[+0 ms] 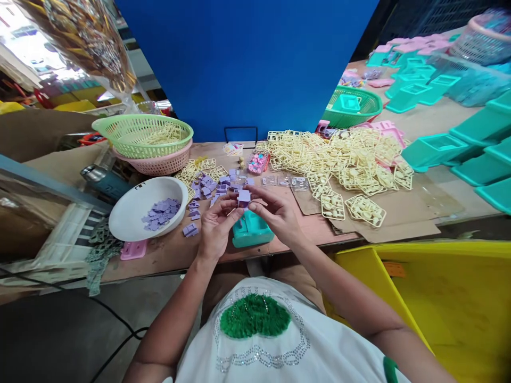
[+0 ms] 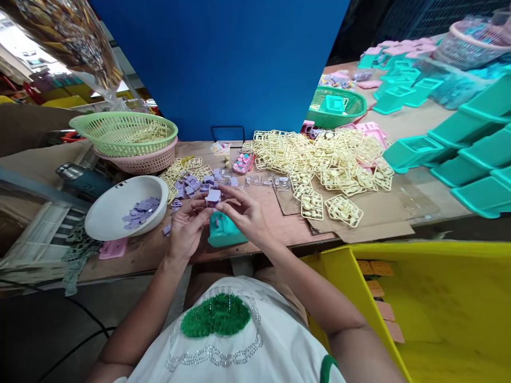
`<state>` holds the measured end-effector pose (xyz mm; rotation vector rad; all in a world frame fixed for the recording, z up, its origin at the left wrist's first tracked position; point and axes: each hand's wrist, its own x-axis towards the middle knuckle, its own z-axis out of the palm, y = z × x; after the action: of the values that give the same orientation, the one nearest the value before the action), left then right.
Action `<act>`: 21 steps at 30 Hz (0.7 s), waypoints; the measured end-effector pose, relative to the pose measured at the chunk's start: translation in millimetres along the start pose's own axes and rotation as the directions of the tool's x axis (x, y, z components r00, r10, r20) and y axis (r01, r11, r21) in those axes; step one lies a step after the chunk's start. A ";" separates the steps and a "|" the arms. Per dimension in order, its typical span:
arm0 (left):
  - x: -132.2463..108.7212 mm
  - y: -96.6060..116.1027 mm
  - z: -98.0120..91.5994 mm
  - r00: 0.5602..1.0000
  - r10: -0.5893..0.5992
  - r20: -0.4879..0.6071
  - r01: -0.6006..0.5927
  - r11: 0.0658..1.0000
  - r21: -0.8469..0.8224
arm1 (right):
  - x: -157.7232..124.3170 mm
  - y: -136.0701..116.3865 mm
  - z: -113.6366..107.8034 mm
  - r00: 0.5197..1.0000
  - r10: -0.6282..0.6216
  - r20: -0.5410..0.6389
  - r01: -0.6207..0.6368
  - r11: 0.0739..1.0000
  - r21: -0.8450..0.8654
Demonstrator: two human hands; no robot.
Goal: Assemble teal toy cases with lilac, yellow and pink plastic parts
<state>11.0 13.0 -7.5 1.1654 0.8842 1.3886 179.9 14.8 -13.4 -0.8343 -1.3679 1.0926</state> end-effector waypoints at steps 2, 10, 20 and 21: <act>-3.4 -4.1 1.0 0.999 0.044 0.001 -0.044 0.999 0.025 | -0.9 3.1 3.1 0.998 -0.039 -0.046 0.039 0.999 0.001; -11.3 -7.0 -4.8 0.989 0.136 0.061 -0.143 0.983 0.118 | -1.5 4.7 1.9 0.995 -0.053 -0.089 0.053 0.999 -0.005; -36.8 -51.3 -47.5 0.984 -0.041 0.176 -0.047 0.881 0.470 | 1.2 8.6 -33.5 0.962 -0.141 0.233 0.223 0.899 -0.378; -38.2 -56.1 -48.0 0.984 -0.061 0.169 -0.025 0.884 0.467 | 1.7 10.0 -32.6 0.956 -0.154 0.250 0.244 0.890 -0.385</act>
<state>-22.6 -11.6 -79.5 1.6162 1.1335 1.0567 210.7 24.0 -24.5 -0.8680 -1.8649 0.7540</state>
